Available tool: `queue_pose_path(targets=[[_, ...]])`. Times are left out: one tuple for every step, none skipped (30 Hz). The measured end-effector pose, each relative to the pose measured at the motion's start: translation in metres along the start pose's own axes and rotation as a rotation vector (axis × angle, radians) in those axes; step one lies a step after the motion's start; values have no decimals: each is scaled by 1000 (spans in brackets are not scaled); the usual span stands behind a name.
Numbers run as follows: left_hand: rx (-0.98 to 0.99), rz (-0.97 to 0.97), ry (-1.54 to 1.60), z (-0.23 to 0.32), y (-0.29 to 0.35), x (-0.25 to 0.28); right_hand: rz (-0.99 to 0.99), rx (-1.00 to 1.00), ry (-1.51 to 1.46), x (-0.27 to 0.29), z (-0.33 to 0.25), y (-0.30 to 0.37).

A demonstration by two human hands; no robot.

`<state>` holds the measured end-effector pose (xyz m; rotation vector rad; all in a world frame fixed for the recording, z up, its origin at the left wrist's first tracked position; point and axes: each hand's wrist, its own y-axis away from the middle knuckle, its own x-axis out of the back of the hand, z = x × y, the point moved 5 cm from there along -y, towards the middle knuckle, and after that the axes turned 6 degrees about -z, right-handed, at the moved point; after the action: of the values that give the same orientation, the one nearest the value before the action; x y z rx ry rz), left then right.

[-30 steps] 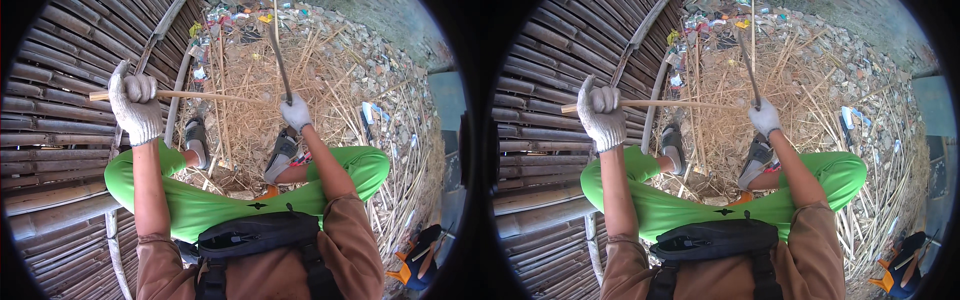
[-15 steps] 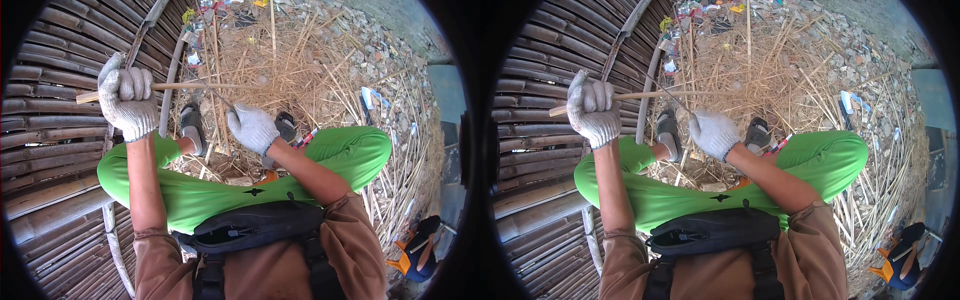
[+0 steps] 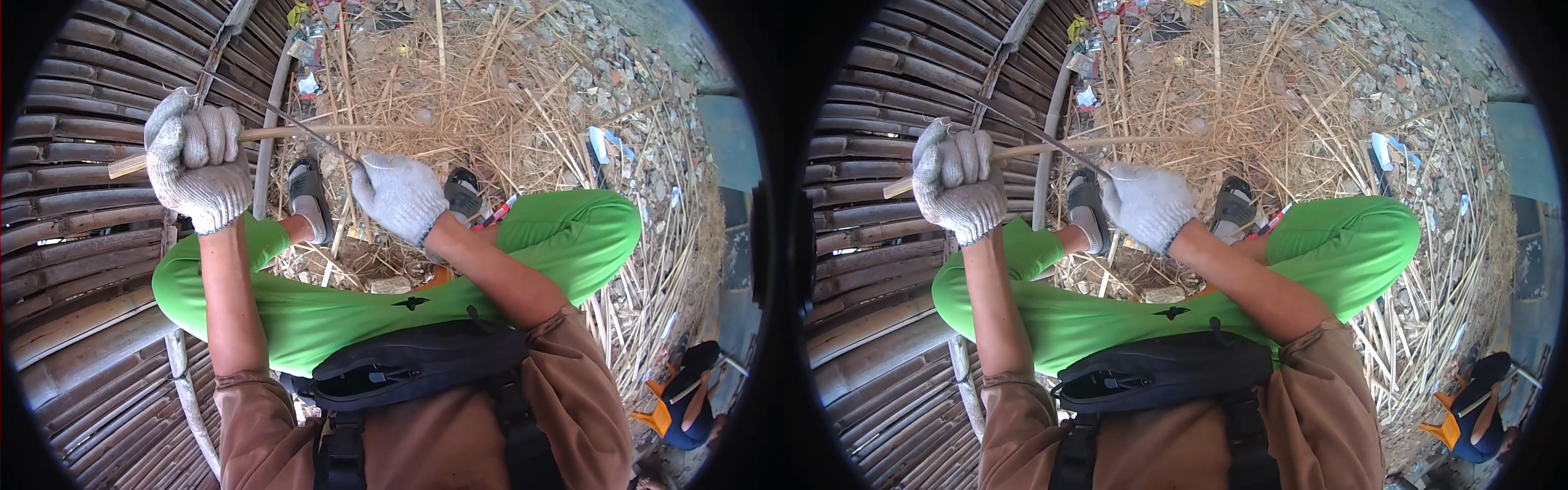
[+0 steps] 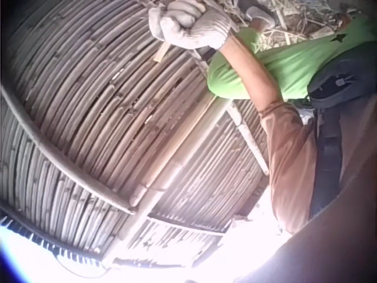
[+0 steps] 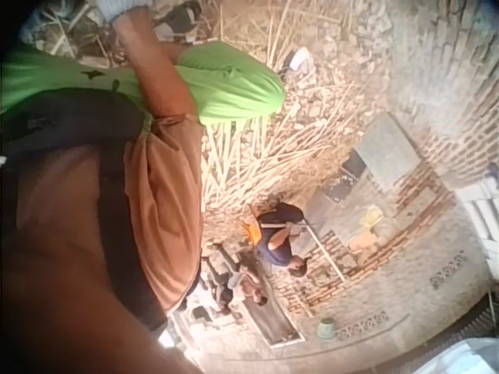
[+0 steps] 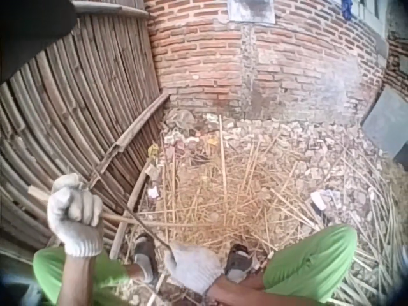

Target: The person shaves thin layers off a long bamboo stick using a large blade and then uses a small utility knife to refine the surface of the stick.

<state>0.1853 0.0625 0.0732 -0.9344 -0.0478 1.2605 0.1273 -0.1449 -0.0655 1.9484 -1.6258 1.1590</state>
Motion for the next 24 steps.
queue_pose_path(targets=[[0,-6,-3,1,-1,-1,-28,-40,48,-1,11,-2],[10,-11,-10,2,2,0,-57,-79,95,-5,22,-1],[7,-27,-1,-1,-1,-2,-72,-112,122,-12,44,6],[-2,-8,16,-5,-1,-3,-56,-110,131,-12,56,9],[-8,-9,17,-6,-1,-4,-69,-124,125,-12,67,14],[-5,2,13,-8,3,-3,-97,-141,113,-11,66,18],[-14,23,2,-9,2,0,-120,-171,122,-13,64,18],[-23,43,-6,-10,-1,3,-122,-179,123,-13,59,17],[-5,22,-3,-7,-2,9,-131,-159,79,-10,45,14],[0,-3,-2,-4,-1,10,-140,-141,35,-7,30,9],[-1,-10,-3,-2,-1,7,-146,-154,31,-1,15,5],[-1,-20,-4,-2,-1,3,-83,-66,-6,9,-3,-2],[16,5,-6,-2,-1,2,-19,23,-44,14,-12,-3],[30,8,-7,-4,4,2,-24,12,-51,6,-4,1],[30,22,-22,0,3,1,-64,-26,-32,-5,10,2],[19,30,-31,1,0,0,-95,-58,-5,-13,25,2],[5,10,-39,3,-1,7,-121,-76,58,-16,35,10],[19,58,-28,-2,1,8,-106,-75,66,-19,57,16],[23,84,-28,0,4,12,-115,-129,76,-29,78,26],[31,113,-19,-2,7,16,-127,-189,93,-34,91,33],[33,113,-17,-3,8,16,-127,-192,93,-32,88,32],[24,124,-30,-3,8,15,-176,-222,82,-32,86,32],[16,134,-41,-5,8,14,-223,-254,71,-31,84,32],[4,184,-78,-3,6,15,-225,-262,72,-27,75,33]])
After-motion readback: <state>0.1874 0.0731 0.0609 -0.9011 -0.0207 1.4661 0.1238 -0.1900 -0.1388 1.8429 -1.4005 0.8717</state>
